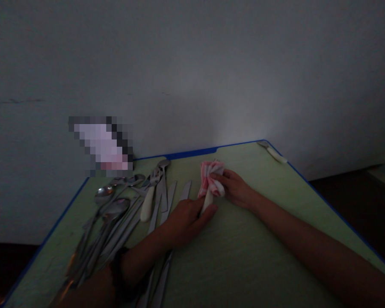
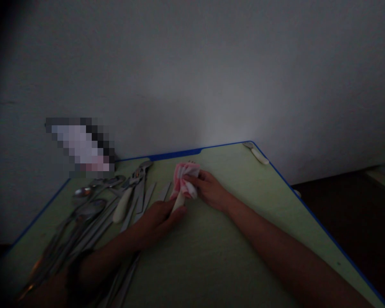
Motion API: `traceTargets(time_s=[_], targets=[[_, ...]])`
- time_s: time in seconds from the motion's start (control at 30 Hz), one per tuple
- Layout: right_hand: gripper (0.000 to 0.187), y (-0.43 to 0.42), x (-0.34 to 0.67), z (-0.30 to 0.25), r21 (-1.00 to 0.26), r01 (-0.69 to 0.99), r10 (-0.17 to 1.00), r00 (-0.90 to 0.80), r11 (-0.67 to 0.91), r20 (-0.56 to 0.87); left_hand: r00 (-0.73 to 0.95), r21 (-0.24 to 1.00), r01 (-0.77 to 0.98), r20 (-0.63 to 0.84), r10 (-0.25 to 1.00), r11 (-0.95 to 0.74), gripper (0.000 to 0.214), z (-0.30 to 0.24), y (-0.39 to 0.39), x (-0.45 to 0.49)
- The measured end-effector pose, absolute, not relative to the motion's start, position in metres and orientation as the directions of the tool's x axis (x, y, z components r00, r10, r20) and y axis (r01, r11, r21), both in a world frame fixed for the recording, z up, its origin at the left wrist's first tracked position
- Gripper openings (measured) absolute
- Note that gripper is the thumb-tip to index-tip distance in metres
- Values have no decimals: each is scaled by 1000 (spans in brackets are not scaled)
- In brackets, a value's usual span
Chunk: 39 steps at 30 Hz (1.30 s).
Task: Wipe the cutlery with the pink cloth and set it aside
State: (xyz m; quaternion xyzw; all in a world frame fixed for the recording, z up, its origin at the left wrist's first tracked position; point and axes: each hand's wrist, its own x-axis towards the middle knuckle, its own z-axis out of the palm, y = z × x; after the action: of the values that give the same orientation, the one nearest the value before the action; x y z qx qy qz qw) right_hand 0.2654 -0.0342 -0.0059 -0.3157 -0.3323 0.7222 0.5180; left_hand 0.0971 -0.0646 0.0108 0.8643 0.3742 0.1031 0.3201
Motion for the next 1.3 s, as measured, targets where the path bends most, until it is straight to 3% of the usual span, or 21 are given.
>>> traceTargets(time_s=[0.2, 0.33, 0.6, 0.9, 1.3], targets=[[24, -30, 265, -11, -749, -633, 981, -130, -196, -147, 667, 789, 478, -38, 744, -387, 36, 11, -65, 95], [21, -25, 265, -16, -691, -703, 983, -72, -168, -166, 679, 805, 462, -52, 733, -371, 35, 11, -65, 94], [19, -21, 267, -15, -643, -734, 975, -153, -220, -158, 679, 740, 536, -92, 729, -407, 37, 11, -64, 97], [26, -29, 270, -15, -757, -606, 950, -307, -245, -61, 607, 780, 519, -49, 793, -349, 38, 3, -61, 98], [26, -27, 272, -15, -742, -606, 940, -329, -286, -94, 669, 817, 459, -61, 740, -348, 23, 6, -62, 97]])
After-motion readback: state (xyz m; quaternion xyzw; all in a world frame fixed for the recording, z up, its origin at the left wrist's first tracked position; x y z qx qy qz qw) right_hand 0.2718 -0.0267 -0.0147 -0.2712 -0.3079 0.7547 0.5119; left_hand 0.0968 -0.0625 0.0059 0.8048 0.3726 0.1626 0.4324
